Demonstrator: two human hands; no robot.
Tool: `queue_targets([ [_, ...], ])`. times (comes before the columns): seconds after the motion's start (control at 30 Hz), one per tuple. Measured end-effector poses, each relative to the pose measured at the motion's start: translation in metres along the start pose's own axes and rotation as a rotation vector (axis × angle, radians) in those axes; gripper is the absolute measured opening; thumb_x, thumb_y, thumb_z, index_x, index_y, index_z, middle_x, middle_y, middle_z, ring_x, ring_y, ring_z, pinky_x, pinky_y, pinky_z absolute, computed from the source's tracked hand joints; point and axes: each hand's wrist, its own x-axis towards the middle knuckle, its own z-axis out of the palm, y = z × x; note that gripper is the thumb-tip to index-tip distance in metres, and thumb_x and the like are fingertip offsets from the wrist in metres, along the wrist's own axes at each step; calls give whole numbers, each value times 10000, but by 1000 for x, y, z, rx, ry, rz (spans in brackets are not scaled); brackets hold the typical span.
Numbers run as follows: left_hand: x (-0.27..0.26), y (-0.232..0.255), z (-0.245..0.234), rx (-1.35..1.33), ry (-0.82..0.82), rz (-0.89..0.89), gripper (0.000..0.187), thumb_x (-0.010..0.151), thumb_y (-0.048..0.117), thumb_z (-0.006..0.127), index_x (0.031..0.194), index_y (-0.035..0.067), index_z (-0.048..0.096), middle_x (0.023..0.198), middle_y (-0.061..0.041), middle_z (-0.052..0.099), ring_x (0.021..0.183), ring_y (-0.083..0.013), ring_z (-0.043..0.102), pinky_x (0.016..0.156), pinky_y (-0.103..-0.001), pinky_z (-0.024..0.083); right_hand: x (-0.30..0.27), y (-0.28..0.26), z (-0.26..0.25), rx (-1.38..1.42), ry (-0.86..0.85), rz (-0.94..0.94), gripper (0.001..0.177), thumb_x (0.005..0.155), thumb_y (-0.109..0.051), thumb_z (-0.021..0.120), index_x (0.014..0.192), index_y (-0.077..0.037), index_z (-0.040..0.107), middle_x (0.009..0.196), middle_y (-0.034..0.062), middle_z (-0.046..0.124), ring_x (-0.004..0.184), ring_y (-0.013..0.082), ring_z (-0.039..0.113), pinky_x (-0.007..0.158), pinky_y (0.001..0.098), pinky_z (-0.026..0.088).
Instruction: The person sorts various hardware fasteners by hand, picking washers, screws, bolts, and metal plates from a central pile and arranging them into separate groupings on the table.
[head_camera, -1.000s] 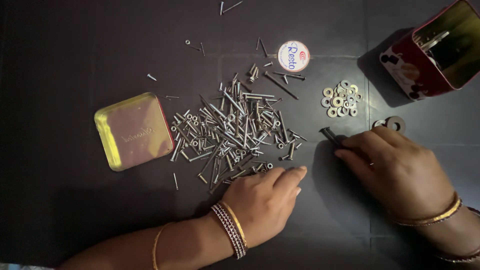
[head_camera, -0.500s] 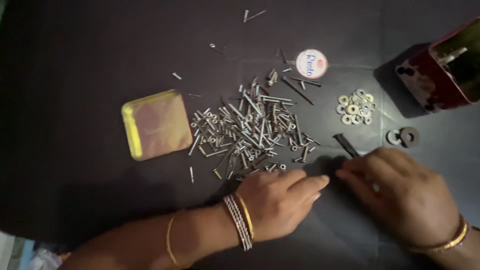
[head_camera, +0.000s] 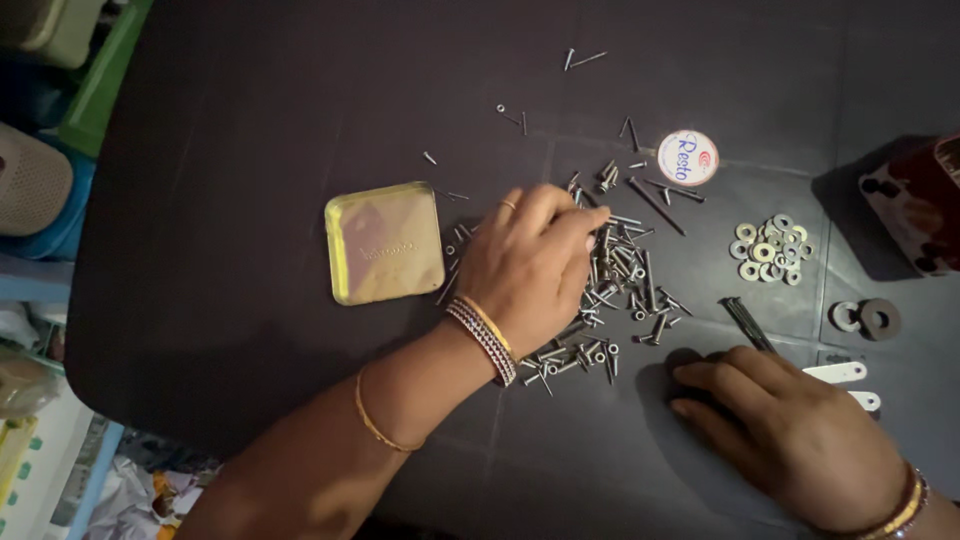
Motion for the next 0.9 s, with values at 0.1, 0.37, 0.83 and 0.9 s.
queue_targets([
  [0.1,1,-1,3,9,72,49,324,958,154,657,1278,108,669,1309,-73,622,1266,-301,529,1083,-480,434,0,2,2,-7,-42,82,286,828,-362,773,1048,-183,736,949,-12,711,745,190,723,656,319,583],
  [0.37,9,18,23,117,-29,37,332,906,148,640,1233,113,693,1262,-63,634,1231,-269,548,1056,-507,383,-3,5,-2,15,-20,11,299,851,-354,758,1080,-167,723,979,11,697,781,208,721,671,322,587],
  [0.83,58,-7,27,366,-157,154,80,873,141,617,882,135,696,1104,-88,638,1106,-297,574,927,-448,433,13,-15,-19,103,-54,66,318,779,-280,751,1066,-147,724,962,49,701,727,256,730,625,360,599],
  [0.9,45,3,15,327,-4,217,99,904,114,608,984,78,653,1185,-129,627,1099,-303,582,933,-458,446,14,-15,-21,94,-20,17,302,777,-267,755,1049,-137,729,949,53,698,719,254,726,624,356,598],
])
